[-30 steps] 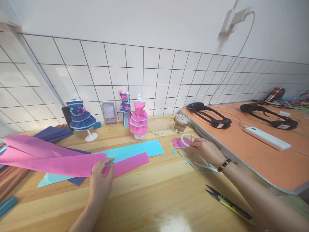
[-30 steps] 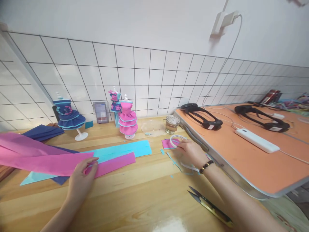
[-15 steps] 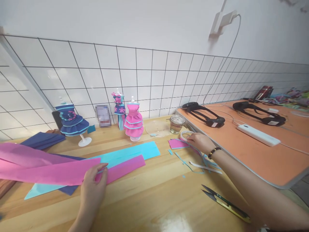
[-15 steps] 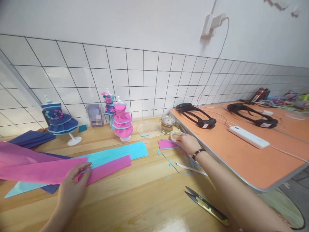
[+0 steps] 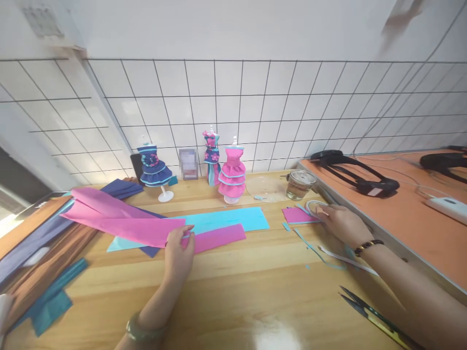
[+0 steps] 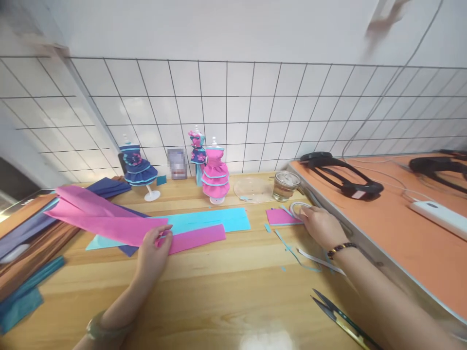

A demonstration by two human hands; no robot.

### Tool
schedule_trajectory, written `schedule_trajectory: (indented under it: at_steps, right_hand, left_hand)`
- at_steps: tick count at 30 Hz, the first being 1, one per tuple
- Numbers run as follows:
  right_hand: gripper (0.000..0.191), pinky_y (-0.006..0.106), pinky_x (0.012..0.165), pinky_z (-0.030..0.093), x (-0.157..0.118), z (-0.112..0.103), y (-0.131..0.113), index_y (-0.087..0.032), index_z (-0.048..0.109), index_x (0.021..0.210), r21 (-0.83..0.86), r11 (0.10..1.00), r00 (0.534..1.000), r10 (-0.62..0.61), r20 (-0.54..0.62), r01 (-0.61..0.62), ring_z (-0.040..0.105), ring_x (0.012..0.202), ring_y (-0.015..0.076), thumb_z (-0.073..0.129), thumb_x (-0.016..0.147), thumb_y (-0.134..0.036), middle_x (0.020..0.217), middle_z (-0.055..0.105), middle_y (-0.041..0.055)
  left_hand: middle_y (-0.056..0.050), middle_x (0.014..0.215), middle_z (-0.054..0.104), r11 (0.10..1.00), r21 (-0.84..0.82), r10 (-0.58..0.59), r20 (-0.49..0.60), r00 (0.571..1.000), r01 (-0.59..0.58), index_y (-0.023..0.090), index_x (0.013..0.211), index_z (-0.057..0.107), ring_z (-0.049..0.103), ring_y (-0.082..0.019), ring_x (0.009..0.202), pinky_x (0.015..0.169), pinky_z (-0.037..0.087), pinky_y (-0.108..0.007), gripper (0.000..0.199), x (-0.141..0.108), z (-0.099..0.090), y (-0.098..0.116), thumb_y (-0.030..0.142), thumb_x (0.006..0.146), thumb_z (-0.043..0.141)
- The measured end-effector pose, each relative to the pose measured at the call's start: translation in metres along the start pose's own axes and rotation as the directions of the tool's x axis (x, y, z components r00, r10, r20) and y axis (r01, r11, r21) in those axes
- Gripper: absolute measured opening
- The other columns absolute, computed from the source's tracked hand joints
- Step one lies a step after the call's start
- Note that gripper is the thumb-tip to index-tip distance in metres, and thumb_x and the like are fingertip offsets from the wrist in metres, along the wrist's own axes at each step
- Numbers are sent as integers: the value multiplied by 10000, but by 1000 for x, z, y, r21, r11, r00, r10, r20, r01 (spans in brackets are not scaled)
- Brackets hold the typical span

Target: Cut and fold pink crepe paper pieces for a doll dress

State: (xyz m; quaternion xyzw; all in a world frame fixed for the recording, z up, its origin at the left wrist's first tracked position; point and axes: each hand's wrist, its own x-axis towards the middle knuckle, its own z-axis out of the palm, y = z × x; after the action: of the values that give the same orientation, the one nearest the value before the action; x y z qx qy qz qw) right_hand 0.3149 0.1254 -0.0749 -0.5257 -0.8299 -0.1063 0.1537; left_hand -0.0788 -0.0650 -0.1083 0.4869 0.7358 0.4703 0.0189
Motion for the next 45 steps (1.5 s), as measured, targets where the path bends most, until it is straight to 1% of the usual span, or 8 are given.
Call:
schedule_trajectory:
  at_steps: [4,7,10,13,18,28,38,45]
  right_hand:
    - [236,346,746,396,-8,-18,-61,-164,609,976,94,961,966,-258,-25,260,541,887,248,428,848,-246,963,616,134]
    - [277,352,774,374,-19,-24,-130,-188,566,1084,185,839,852,-523,8,512,510,905,228,382,877,-188,991,606,112]
    - [265,363,761,348,-22,-21,-187,-184,576,1059,181,771,782,-623,18,610,485,884,231,370,893,-190,948,611,110]
    - [269,348,762,336,-11,-12,-216,-194,599,1004,236,769,789,-615,19,594,475,892,223,353,909,-249,914,615,90]
    - [242,305,754,353,18,4,-221,-199,604,1015,328,878,905,-407,123,350,496,894,203,416,886,-280,944,611,81]
    - [198,287,752,363,15,0,-220,-196,656,774,359,849,881,-456,126,388,513,805,172,474,851,-196,784,599,53]
    - [199,283,716,420,-16,-48,-184,-201,638,868,663,704,890,-438,126,253,568,804,170,443,866,-239,838,652,41]
    - [228,300,808,431,-39,-36,-179,-221,634,1008,792,605,922,-349,167,85,578,905,192,543,808,-278,986,657,50]
  left_hand:
    - [-70,955,614,991,58,122,28,992,-124,187,954,590,536,-223,943,855,398,-379,220,-5,2,4,251,779,475]
    - [-62,943,615,972,61,222,71,973,-226,203,931,598,541,-218,940,867,389,-383,192,-8,2,10,235,784,478]
    - [-65,949,613,968,55,239,86,967,-244,204,949,588,540,-220,941,868,389,-394,203,-9,1,12,210,789,463]
    - [-74,957,612,978,56,198,48,979,-201,189,981,580,537,-221,945,858,401,-391,237,-6,-1,7,181,784,449]
    - [-87,978,614,988,56,146,2,989,-146,170,1007,580,533,-224,960,865,400,-400,263,-4,-3,1,172,794,427]
    - [-98,963,606,960,142,234,73,970,-242,164,1044,587,527,-231,938,828,410,-404,282,-6,-1,3,201,803,447]
    - [-40,940,652,862,132,442,275,854,-489,234,841,642,472,-257,1075,893,318,-475,165,-12,-1,18,180,807,491]
    - [-26,818,659,833,-33,524,370,767,-553,206,839,613,527,-221,981,828,390,-390,177,-16,-3,31,104,773,484]
